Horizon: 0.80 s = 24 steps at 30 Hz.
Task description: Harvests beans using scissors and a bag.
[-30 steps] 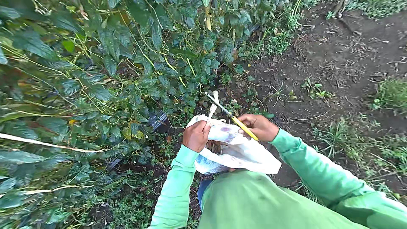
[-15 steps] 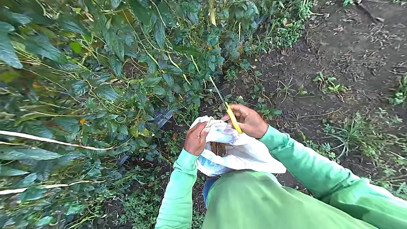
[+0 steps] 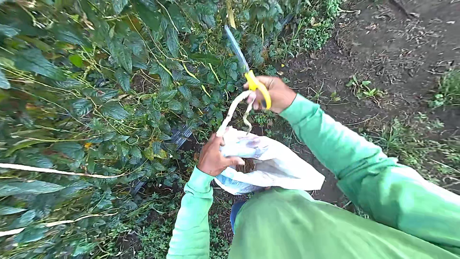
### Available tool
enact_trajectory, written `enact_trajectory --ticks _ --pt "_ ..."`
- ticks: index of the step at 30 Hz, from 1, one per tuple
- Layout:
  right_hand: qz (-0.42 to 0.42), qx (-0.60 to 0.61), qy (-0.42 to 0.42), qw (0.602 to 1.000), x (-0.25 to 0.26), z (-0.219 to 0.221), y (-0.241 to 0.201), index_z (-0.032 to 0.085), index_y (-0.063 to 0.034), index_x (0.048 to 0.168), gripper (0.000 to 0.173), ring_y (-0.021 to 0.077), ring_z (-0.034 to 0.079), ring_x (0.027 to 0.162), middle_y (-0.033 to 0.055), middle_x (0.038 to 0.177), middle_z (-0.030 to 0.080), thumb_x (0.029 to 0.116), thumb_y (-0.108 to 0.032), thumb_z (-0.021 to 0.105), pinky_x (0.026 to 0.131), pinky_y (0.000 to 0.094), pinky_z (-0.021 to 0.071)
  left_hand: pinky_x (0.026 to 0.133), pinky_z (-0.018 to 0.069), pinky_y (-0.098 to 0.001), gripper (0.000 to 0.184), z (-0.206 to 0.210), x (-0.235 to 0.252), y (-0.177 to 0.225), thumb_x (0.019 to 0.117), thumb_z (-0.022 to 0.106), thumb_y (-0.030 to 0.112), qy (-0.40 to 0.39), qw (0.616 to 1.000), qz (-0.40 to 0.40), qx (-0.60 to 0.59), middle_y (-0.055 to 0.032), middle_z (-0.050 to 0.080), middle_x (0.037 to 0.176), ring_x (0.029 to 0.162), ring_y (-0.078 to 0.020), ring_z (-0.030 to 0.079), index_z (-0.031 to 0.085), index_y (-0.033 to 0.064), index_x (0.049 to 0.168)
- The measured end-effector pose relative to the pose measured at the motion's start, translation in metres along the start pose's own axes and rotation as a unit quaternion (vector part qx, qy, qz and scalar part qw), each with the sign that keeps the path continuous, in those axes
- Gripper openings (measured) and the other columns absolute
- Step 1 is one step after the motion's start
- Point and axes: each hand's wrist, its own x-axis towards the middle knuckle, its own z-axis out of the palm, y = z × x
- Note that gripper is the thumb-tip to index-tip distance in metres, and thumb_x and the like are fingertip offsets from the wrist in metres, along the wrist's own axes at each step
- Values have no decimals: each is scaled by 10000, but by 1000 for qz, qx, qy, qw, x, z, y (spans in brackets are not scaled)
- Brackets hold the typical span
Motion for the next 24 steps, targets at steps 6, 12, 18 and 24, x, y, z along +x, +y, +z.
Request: enact_trajectory --ticks 6,12,18,24 --pt "-131 136 -40 981 5 -20 -67 607 -54 1159 339 64 635 538 13 766 717 853 -131 729 462 194 529 1057 467 -594 394 18 31 -22 989 662 347 -122 981 -146 49 -194 705 1218 1191 -362 650 694 81 1278" --pt "-255 180 -120 942 -48 -5 -68 580 -260 1350 494 48 625 548 -41 816 711 934 -495 706 463 202 542 1066 485 -503 407 35 54 -52 1065 559 298 -7 941 -272 -200 -227 674 1243 1182 -301 647 630 -16 1314" --pt "-36 -41 -107 993 -57 4 62 637 -29 1245 429 144 707 797 65 932 741 870 -202 753 756 360 610 822 614 -427 362 7 47 12 1092 483 268 129 812 -243 -515 -168 725 1029 914 -236 723 589 -19 1286" --pt "62 -284 -15 957 -20 11 199 700 14 1196 312 356 697 1005 208 1036 730 938 -160 715 974 573 516 781 628 -369 319 -20 46 52 1117 385 244 190 757 -132 -610 -96 737 969 877 -166 732 595 28 1222"
